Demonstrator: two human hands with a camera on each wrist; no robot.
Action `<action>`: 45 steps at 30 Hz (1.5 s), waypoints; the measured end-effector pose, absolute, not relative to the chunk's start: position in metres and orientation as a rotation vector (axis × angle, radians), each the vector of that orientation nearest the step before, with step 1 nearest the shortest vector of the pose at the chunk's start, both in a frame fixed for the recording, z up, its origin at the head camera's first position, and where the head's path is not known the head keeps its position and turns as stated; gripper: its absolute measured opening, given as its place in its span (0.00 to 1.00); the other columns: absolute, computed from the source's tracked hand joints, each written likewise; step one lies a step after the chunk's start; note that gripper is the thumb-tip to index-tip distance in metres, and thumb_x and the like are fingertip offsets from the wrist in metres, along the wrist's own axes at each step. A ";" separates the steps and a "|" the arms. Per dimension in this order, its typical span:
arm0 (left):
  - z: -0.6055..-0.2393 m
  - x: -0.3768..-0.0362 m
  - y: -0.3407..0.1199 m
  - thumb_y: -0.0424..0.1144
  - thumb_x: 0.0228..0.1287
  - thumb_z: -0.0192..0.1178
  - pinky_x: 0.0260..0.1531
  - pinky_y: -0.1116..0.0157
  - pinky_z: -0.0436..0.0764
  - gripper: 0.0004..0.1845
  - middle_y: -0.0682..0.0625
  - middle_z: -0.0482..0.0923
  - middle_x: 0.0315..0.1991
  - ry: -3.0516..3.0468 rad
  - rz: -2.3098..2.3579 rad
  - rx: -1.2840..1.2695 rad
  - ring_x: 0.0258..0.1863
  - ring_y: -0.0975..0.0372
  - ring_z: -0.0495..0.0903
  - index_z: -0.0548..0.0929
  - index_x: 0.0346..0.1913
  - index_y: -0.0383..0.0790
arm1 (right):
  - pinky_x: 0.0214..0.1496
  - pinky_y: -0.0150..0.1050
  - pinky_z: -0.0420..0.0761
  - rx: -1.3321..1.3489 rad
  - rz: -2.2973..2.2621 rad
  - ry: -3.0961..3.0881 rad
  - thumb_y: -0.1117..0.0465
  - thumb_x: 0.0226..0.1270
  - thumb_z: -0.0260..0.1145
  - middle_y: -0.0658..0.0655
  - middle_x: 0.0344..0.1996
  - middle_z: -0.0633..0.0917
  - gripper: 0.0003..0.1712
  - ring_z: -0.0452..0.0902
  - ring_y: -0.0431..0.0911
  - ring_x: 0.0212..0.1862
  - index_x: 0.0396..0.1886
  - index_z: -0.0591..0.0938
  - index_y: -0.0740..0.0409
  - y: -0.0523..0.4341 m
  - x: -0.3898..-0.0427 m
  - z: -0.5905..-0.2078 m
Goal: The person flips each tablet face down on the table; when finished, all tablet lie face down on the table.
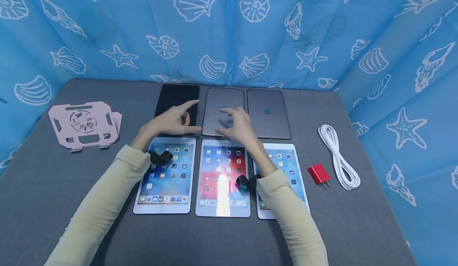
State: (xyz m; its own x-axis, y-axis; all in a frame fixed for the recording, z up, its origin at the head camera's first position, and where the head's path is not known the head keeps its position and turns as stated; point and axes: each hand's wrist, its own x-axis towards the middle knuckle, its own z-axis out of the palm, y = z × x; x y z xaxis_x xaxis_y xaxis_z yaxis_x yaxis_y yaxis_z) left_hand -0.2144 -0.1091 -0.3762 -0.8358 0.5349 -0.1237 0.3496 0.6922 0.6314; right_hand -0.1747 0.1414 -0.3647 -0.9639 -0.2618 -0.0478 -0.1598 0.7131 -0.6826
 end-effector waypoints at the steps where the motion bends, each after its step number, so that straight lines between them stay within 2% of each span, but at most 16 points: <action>1: -0.375 -0.214 -0.115 0.55 0.65 0.68 0.32 0.64 0.74 0.52 0.53 0.75 0.21 2.623 0.870 0.684 0.20 0.62 0.73 0.52 0.82 0.42 | 0.60 0.60 0.79 -0.348 -1.105 2.777 0.58 0.62 0.77 0.68 0.63 0.72 0.39 0.71 0.65 0.65 0.72 0.74 0.57 0.139 -0.175 -0.364; 12: -0.363 -0.211 -0.177 0.52 0.66 0.68 0.37 0.60 0.72 0.51 0.47 0.77 0.30 2.715 0.790 0.585 0.25 0.60 0.71 0.51 0.82 0.40 | 0.59 0.59 0.80 -0.412 -1.181 2.746 0.58 0.63 0.76 0.67 0.63 0.74 0.39 0.74 0.64 0.63 0.73 0.73 0.56 0.114 -0.178 -0.354; 18: -0.357 -0.205 -0.197 0.55 0.63 0.69 0.34 0.60 0.70 0.54 0.44 0.75 0.38 2.696 0.725 0.510 0.28 0.58 0.70 0.49 0.83 0.41 | 0.59 0.58 0.80 -0.436 -1.172 2.720 0.57 0.62 0.77 0.66 0.63 0.74 0.41 0.74 0.64 0.63 0.74 0.72 0.56 0.100 -0.181 -0.356; 22: -0.357 -0.203 -0.207 0.56 0.61 0.71 0.37 0.57 0.71 0.57 0.39 0.74 0.45 2.671 0.678 0.461 0.36 0.53 0.73 0.47 0.83 0.41 | 0.61 0.57 0.79 -0.448 -1.142 2.709 0.56 0.62 0.77 0.67 0.64 0.73 0.44 0.74 0.62 0.64 0.76 0.69 0.55 0.092 -0.183 -0.362; 26: -0.361 -0.202 -0.214 0.60 0.59 0.71 0.46 0.50 0.75 0.62 0.34 0.74 0.54 2.642 0.611 0.401 0.49 0.47 0.74 0.43 0.83 0.41 | 0.64 0.57 0.79 -0.428 -1.100 2.695 0.56 0.61 0.78 0.68 0.66 0.72 0.48 0.75 0.62 0.64 0.78 0.67 0.54 0.084 -0.184 -0.369; 29: -0.366 -0.202 -0.217 0.62 0.58 0.71 0.50 0.47 0.75 0.64 0.33 0.73 0.58 2.613 0.599 0.367 0.52 0.45 0.74 0.41 0.84 0.42 | 0.65 0.56 0.79 -0.411 -1.063 2.684 0.56 0.60 0.79 0.68 0.67 0.72 0.50 0.76 0.62 0.64 0.79 0.65 0.54 0.080 -0.184 -0.373; 38: -0.375 -0.201 -0.216 0.64 0.56 0.71 0.43 0.56 0.72 0.68 0.36 0.71 0.55 2.606 0.623 0.323 0.45 0.50 0.72 0.36 0.83 0.38 | 0.70 0.53 0.76 -0.468 -0.980 2.674 0.55 0.59 0.79 0.69 0.67 0.71 0.53 0.70 0.60 0.68 0.79 0.62 0.62 0.070 -0.188 -0.381; 45: -0.385 -0.204 -0.208 0.64 0.57 0.71 0.42 0.57 0.69 0.68 0.41 0.69 0.48 2.634 0.666 0.343 0.40 0.53 0.70 0.35 0.83 0.39 | 0.74 0.55 0.70 -0.412 -0.905 2.659 0.51 0.64 0.76 0.66 0.68 0.73 0.51 0.64 0.61 0.73 0.80 0.60 0.59 0.062 -0.192 -0.386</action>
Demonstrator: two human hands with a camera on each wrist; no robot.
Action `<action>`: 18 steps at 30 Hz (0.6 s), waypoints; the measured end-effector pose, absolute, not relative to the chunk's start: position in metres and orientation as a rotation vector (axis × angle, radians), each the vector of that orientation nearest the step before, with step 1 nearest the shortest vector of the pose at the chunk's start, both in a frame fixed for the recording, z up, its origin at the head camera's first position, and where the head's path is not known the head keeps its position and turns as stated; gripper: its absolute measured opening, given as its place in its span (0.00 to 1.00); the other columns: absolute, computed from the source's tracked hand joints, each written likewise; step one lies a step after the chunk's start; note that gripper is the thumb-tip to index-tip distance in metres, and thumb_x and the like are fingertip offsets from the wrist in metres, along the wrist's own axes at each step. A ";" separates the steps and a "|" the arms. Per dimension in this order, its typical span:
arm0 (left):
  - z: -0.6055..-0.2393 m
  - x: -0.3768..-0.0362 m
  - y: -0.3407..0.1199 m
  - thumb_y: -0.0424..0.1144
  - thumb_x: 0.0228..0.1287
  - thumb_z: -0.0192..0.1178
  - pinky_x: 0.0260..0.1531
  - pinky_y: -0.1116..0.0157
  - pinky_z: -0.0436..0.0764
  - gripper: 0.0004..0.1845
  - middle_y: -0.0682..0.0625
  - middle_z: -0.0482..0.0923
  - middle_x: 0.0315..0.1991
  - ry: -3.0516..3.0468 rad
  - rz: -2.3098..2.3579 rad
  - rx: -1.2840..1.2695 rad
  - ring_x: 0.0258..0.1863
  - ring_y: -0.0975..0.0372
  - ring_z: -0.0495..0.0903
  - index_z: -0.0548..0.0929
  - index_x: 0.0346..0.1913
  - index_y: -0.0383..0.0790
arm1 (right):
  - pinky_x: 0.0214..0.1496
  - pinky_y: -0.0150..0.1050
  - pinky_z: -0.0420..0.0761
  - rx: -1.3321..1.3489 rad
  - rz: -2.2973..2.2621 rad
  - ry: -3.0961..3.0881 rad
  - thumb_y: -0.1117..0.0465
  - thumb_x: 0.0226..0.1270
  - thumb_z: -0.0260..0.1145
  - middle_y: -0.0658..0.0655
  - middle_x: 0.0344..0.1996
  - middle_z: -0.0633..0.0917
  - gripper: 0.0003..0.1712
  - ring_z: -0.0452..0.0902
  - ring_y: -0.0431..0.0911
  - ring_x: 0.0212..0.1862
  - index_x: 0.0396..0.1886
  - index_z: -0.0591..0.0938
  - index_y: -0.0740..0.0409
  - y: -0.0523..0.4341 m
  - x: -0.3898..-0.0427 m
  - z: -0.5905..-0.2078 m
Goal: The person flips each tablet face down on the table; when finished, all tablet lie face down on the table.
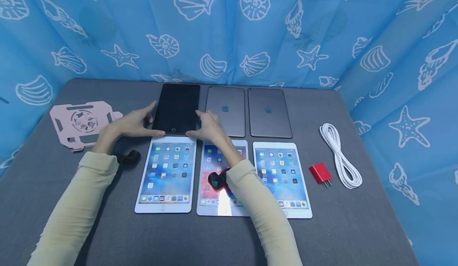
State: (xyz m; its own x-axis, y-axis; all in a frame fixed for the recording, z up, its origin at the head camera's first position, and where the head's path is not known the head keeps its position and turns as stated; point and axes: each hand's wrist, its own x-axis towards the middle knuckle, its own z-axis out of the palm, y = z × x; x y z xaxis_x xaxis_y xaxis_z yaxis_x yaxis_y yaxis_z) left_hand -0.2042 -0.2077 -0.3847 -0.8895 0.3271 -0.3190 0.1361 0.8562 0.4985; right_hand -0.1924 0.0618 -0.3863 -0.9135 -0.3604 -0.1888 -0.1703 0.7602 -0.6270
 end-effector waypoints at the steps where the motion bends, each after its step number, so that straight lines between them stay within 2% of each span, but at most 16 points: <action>1: -0.386 -0.205 -0.206 0.64 0.57 0.71 0.42 0.57 0.69 0.68 0.42 0.68 0.47 2.643 0.670 0.344 0.40 0.53 0.70 0.35 0.83 0.39 | 0.74 0.55 0.70 -0.404 -0.903 2.657 0.51 0.64 0.75 0.66 0.68 0.73 0.51 0.64 0.61 0.73 0.81 0.60 0.60 0.061 -0.193 -0.387; 7: -0.394 -0.211 -0.200 0.63 0.55 0.73 0.38 0.59 0.68 0.69 0.41 0.69 0.44 2.702 0.650 0.320 0.40 0.53 0.71 0.37 0.83 0.36 | 0.77 0.54 0.67 -0.377 -0.885 2.655 0.52 0.64 0.76 0.66 0.71 0.71 0.54 0.62 0.60 0.75 0.81 0.56 0.62 0.055 -0.195 -0.387; 18: -0.398 -0.214 -0.200 0.63 0.51 0.76 0.31 0.62 0.66 0.70 0.43 0.68 0.39 2.726 0.650 0.297 0.34 0.55 0.69 0.42 0.82 0.33 | 0.79 0.54 0.64 -0.298 -0.963 2.582 0.54 0.62 0.78 0.66 0.73 0.68 0.55 0.57 0.61 0.78 0.80 0.58 0.65 0.052 -0.202 -0.390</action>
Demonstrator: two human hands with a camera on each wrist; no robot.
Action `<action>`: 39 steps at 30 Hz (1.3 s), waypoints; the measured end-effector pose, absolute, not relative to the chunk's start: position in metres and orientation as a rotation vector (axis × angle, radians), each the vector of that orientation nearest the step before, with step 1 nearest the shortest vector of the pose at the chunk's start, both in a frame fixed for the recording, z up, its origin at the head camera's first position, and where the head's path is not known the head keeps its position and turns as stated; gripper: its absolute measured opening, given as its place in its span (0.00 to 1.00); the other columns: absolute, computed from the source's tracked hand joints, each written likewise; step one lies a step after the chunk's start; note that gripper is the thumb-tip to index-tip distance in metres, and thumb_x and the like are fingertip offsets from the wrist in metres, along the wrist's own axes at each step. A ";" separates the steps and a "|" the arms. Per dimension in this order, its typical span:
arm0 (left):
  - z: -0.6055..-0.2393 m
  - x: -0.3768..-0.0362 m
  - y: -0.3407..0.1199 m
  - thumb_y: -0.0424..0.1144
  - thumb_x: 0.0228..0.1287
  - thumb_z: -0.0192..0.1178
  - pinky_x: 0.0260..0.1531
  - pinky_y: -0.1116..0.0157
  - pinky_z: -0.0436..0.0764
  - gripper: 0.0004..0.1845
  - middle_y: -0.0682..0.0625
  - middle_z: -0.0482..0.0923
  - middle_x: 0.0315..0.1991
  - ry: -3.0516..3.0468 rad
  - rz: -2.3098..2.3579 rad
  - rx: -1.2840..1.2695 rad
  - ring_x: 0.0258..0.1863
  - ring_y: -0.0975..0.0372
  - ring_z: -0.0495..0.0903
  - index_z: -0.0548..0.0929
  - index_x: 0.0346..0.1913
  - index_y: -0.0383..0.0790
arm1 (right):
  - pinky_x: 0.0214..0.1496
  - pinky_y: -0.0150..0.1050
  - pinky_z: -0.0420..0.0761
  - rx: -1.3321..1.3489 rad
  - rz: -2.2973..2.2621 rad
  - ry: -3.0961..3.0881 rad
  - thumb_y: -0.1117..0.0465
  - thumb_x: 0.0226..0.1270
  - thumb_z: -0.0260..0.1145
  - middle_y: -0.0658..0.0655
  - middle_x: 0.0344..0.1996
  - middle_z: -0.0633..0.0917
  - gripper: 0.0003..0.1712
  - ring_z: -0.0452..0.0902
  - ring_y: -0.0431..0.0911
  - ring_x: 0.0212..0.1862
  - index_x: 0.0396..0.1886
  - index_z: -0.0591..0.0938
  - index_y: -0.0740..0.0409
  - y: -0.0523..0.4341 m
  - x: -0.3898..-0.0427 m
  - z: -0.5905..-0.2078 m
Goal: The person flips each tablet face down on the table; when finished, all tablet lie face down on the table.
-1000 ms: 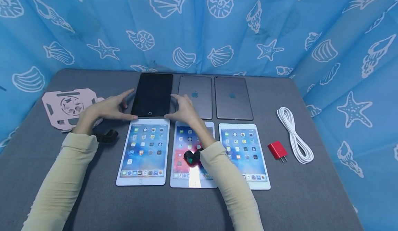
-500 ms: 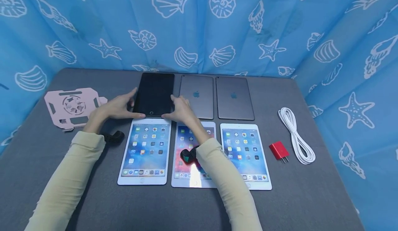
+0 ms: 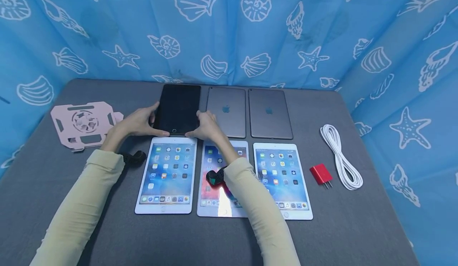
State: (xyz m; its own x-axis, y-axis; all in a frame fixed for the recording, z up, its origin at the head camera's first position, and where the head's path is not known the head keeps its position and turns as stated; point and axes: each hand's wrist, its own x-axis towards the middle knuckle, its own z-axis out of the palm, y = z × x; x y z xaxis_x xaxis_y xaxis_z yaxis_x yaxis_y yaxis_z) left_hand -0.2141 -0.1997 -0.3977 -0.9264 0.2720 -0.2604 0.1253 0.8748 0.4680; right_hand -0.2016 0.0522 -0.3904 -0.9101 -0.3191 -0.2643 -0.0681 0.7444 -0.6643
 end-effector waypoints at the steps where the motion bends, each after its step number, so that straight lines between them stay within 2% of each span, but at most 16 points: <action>1: -0.398 -0.214 -0.200 0.63 0.51 0.76 0.30 0.62 0.66 0.70 0.43 0.68 0.38 2.724 0.650 0.299 0.33 0.55 0.69 0.42 0.82 0.33 | 0.79 0.54 0.64 -0.290 -0.962 2.574 0.54 0.62 0.78 0.66 0.73 0.68 0.55 0.57 0.61 0.78 0.80 0.57 0.65 0.052 -0.202 -0.391; 5: -0.396 -0.213 -0.199 0.62 0.51 0.76 0.30 0.63 0.65 0.70 0.43 0.67 0.38 2.715 0.650 0.305 0.32 0.56 0.68 0.41 0.82 0.32 | 0.80 0.54 0.62 -0.263 -0.952 2.556 0.53 0.61 0.78 0.65 0.74 0.66 0.57 0.55 0.60 0.78 0.81 0.57 0.65 0.052 -0.204 -0.390; 11: -0.395 -0.214 -0.198 0.63 0.50 0.76 0.31 0.63 0.66 0.72 0.41 0.69 0.40 2.699 0.633 0.281 0.38 0.53 0.71 0.39 0.82 0.32 | 0.79 0.56 0.62 -0.266 -0.935 2.573 0.50 0.60 0.79 0.66 0.76 0.61 0.58 0.54 0.61 0.78 0.81 0.57 0.65 0.050 -0.203 -0.392; 19: -0.394 -0.216 -0.196 0.64 0.49 0.76 0.32 0.63 0.68 0.73 0.40 0.70 0.40 2.695 0.626 0.257 0.39 0.52 0.73 0.39 0.81 0.28 | 0.80 0.55 0.60 -0.185 -1.026 2.543 0.53 0.59 0.79 0.63 0.78 0.57 0.60 0.51 0.59 0.75 0.82 0.54 0.60 0.047 -0.203 -0.395; 26: -0.393 -0.216 -0.195 0.62 0.49 0.77 0.27 0.64 0.65 0.71 0.46 0.66 0.30 2.689 0.653 0.267 0.28 0.58 0.69 0.43 0.81 0.28 | 0.80 0.56 0.60 -0.129 -1.064 2.523 0.55 0.59 0.79 0.61 0.79 0.55 0.60 0.49 0.58 0.76 0.83 0.52 0.58 0.045 -0.202 -0.395; 29: -0.393 -0.216 -0.195 0.63 0.49 0.77 0.26 0.65 0.65 0.71 0.47 0.66 0.29 2.693 0.651 0.277 0.26 0.58 0.68 0.43 0.81 0.28 | 0.80 0.56 0.59 -0.116 -1.071 2.521 0.56 0.59 0.79 0.61 0.79 0.55 0.61 0.48 0.58 0.77 0.83 0.51 0.58 0.043 -0.201 -0.394; 34: -0.392 -0.216 -0.195 0.63 0.49 0.77 0.30 0.63 0.69 0.71 0.43 0.70 0.35 2.698 0.642 0.276 0.33 0.54 0.73 0.43 0.81 0.28 | 0.81 0.56 0.57 -0.100 -1.096 2.514 0.57 0.60 0.79 0.61 0.79 0.54 0.61 0.47 0.58 0.77 0.84 0.50 0.58 0.042 -0.199 -0.393; 39: -0.392 -0.217 -0.196 0.64 0.49 0.76 0.40 0.59 0.74 0.72 0.36 0.75 0.45 2.695 0.645 0.286 0.44 0.50 0.75 0.43 0.81 0.27 | 0.82 0.57 0.56 -0.100 -1.173 2.487 0.57 0.60 0.78 0.59 0.80 0.53 0.61 0.45 0.58 0.80 0.84 0.49 0.55 0.043 -0.200 -0.395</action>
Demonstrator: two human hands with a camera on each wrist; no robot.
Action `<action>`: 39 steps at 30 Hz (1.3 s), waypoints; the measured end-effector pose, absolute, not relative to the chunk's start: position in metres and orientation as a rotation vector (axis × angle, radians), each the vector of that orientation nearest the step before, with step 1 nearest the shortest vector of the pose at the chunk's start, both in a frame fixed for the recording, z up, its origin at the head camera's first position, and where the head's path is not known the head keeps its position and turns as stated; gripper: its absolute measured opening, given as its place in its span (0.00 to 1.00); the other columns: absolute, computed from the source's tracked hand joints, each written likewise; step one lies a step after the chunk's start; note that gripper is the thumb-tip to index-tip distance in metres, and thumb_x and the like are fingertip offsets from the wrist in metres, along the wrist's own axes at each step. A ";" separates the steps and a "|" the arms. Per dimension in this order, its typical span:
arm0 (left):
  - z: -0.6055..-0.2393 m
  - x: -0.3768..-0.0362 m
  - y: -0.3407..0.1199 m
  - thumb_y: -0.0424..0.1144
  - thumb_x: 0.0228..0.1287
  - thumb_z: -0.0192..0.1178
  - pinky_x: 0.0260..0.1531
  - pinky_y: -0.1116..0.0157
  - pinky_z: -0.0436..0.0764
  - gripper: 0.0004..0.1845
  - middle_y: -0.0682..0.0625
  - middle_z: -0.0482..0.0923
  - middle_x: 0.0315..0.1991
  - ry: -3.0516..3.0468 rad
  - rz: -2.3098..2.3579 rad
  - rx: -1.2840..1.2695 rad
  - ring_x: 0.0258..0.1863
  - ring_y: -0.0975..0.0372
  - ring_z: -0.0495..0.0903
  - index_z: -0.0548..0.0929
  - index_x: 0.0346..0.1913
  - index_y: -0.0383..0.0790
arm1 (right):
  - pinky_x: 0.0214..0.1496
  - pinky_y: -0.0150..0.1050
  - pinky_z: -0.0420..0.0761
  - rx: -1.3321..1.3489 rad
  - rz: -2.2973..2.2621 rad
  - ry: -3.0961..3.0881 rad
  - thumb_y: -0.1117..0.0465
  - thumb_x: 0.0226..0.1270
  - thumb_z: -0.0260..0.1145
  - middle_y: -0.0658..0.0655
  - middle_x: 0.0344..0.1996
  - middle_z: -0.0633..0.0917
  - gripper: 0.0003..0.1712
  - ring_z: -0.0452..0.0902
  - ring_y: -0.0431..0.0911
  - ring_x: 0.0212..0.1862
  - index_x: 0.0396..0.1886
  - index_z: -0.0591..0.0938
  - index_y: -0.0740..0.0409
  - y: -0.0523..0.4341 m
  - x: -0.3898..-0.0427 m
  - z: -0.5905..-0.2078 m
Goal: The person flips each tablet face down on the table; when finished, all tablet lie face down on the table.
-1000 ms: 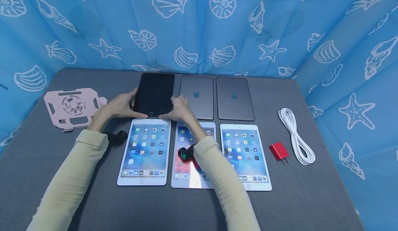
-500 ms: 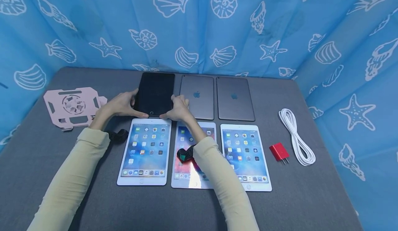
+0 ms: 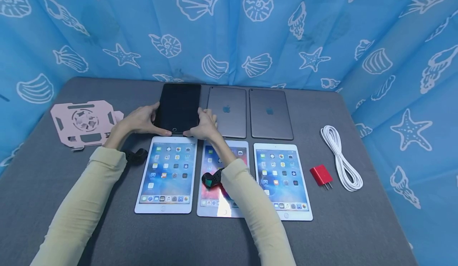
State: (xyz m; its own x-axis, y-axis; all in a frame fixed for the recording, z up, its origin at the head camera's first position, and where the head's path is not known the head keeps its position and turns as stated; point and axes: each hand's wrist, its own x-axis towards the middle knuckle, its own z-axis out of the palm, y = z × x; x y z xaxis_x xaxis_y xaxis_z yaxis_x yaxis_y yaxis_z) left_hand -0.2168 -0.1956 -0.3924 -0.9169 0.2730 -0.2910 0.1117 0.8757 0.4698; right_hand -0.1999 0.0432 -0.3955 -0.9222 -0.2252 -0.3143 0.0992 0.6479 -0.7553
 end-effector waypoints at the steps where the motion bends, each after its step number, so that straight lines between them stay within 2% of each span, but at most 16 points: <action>1: -0.392 -0.217 -0.196 0.64 0.50 0.76 0.40 0.59 0.74 0.71 0.37 0.74 0.44 2.692 0.644 0.287 0.42 0.51 0.75 0.43 0.81 0.27 | 0.81 0.58 0.56 -0.106 -1.194 2.480 0.57 0.60 0.78 0.59 0.80 0.53 0.61 0.45 0.58 0.80 0.84 0.49 0.54 0.044 -0.200 -0.396; 8: -0.392 -0.219 -0.199 0.62 0.54 0.74 0.28 0.63 0.65 0.69 0.48 0.64 0.26 2.651 0.675 0.314 0.25 0.59 0.66 0.42 0.80 0.26 | 0.79 0.56 0.64 -0.212 -1.499 2.339 0.63 0.61 0.76 0.61 0.78 0.58 0.59 0.55 0.58 0.79 0.84 0.50 0.56 0.050 -0.201 -0.399; 15: -0.390 -0.222 -0.196 0.62 0.56 0.72 0.27 0.64 0.65 0.66 0.50 0.64 0.24 2.616 0.720 0.335 0.22 0.61 0.64 0.44 0.80 0.25 | 0.73 0.55 0.73 -0.290 -1.753 2.169 0.71 0.63 0.72 0.60 0.80 0.59 0.58 0.60 0.59 0.79 0.84 0.47 0.55 0.053 -0.196 -0.394; 21: -0.391 -0.225 -0.191 0.60 0.57 0.73 0.28 0.64 0.66 0.64 0.49 0.66 0.28 2.630 0.739 0.367 0.23 0.61 0.65 0.47 0.80 0.24 | 0.72 0.56 0.74 -0.280 -1.793 2.178 0.71 0.63 0.71 0.57 0.82 0.55 0.58 0.58 0.58 0.80 0.84 0.47 0.54 0.057 -0.194 -0.390; 25: -0.391 -0.226 -0.187 0.60 0.56 0.73 0.29 0.64 0.67 0.64 0.48 0.67 0.31 2.629 0.758 0.355 0.24 0.60 0.66 0.48 0.80 0.26 | 0.70 0.56 0.75 -0.278 -1.800 2.195 0.71 0.63 0.71 0.57 0.82 0.55 0.57 0.59 0.58 0.79 0.84 0.47 0.54 0.059 -0.193 -0.389; 28: -0.390 -0.227 -0.184 0.61 0.56 0.73 0.28 0.64 0.67 0.63 0.48 0.67 0.32 2.631 0.758 0.356 0.24 0.60 0.66 0.50 0.80 0.27 | 0.68 0.56 0.77 -0.271 -1.813 2.197 0.70 0.63 0.71 0.56 0.82 0.56 0.57 0.65 0.58 0.76 0.84 0.48 0.53 0.061 -0.193 -0.388; 30: -0.389 -0.228 -0.183 0.60 0.56 0.73 0.27 0.64 0.67 0.62 0.48 0.68 0.32 2.631 0.758 0.369 0.23 0.61 0.66 0.51 0.80 0.27 | 0.63 0.52 0.80 -0.267 -1.821 2.195 0.70 0.63 0.71 0.55 0.82 0.56 0.57 0.67 0.57 0.74 0.85 0.48 0.51 0.063 -0.193 -0.388; 32: -0.389 -0.228 -0.180 0.60 0.56 0.73 0.27 0.65 0.67 0.61 0.48 0.69 0.33 2.636 0.759 0.389 0.22 0.62 0.65 0.53 0.80 0.27 | 0.55 0.46 0.84 -0.275 -1.838 2.189 0.70 0.63 0.70 0.55 0.81 0.56 0.57 0.72 0.58 0.70 0.85 0.48 0.50 0.064 -0.193 -0.386; 33: -0.390 -0.228 -0.179 0.60 0.56 0.73 0.26 0.65 0.67 0.60 0.47 0.70 0.35 2.637 0.763 0.400 0.21 0.62 0.65 0.53 0.79 0.27 | 0.50 0.43 0.84 -0.283 -1.846 2.186 0.70 0.63 0.70 0.55 0.81 0.57 0.57 0.74 0.59 0.68 0.85 0.48 0.50 0.065 -0.193 -0.385; 36: -0.391 -0.229 -0.174 0.59 0.57 0.73 0.26 0.66 0.67 0.59 0.44 0.72 0.41 2.644 0.774 0.431 0.20 0.63 0.64 0.55 0.79 0.26 | 0.44 0.37 0.82 -0.305 -1.878 2.179 0.71 0.63 0.68 0.55 0.80 0.58 0.56 0.76 0.58 0.66 0.85 0.49 0.50 0.068 -0.192 -0.382; 39: -0.391 -0.229 -0.169 0.58 0.57 0.73 0.26 0.65 0.68 0.58 0.41 0.73 0.49 2.650 0.779 0.451 0.21 0.62 0.64 0.56 0.78 0.26 | 0.52 0.40 0.83 -0.327 -1.907 2.171 0.73 0.63 0.68 0.55 0.79 0.59 0.56 0.74 0.57 0.68 0.84 0.49 0.51 0.069 -0.191 -0.378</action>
